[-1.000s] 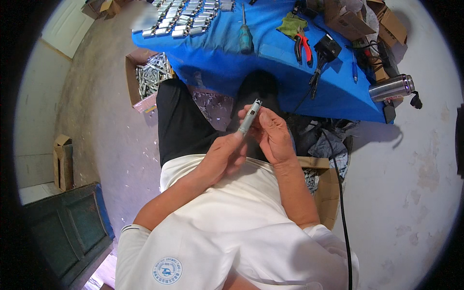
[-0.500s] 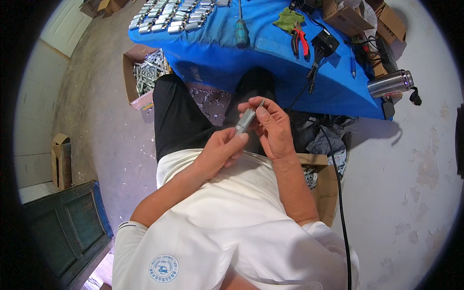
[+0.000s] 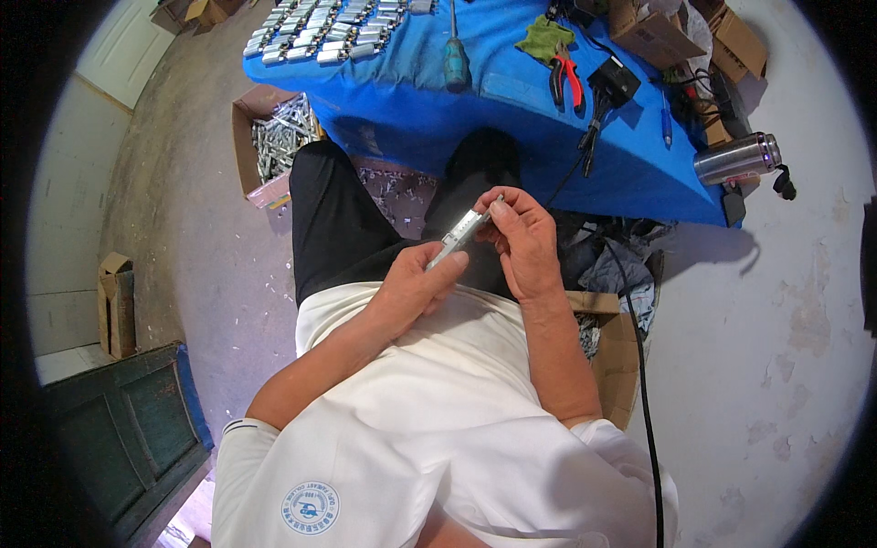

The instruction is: The person sits at a table covered with a blue cloth, surrounded by numerous small silver electronic components. They pick up a component and use a screwdriver to pry open its casing. Later, they use a pair of pliers to further manipulate the component's internal parts.

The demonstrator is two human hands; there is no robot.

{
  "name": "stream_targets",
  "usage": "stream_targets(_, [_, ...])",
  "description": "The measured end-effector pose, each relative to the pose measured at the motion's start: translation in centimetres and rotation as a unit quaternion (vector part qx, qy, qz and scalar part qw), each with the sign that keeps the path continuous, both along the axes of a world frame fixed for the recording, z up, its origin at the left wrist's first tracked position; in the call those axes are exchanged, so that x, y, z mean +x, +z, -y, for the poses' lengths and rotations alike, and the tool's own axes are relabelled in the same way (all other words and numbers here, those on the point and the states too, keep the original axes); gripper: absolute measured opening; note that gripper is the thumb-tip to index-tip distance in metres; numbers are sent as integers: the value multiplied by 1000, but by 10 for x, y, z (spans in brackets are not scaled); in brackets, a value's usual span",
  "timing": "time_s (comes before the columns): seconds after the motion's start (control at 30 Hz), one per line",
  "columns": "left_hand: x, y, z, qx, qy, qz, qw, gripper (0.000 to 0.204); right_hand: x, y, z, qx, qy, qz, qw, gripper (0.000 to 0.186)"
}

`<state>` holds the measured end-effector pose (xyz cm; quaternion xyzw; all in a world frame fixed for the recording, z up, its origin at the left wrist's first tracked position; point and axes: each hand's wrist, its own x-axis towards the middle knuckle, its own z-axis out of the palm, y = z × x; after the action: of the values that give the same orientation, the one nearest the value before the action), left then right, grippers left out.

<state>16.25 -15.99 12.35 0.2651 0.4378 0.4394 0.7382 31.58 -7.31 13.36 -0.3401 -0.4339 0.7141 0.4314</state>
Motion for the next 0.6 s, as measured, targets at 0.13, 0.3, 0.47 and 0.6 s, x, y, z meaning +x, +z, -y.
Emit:
stream_targets(0.13, [-2,-1,1,-6,11,85,996,33,-1,4,0,-8,16,-58,998,13])
stream_targets(0.3, [-3,4,0,-10,16,130,991,42,1,3,-1,-3,45,-87,995,15])
stream_targets(0.47, [-5,4,-1,-20,23,132,991,39,-1,5,0,-12,18,-76,997,15])
stream_targets(0.6, [-7,3,-2,-36,50,128,990,37,-1,5,-1,-14,7,-21,1000,19])
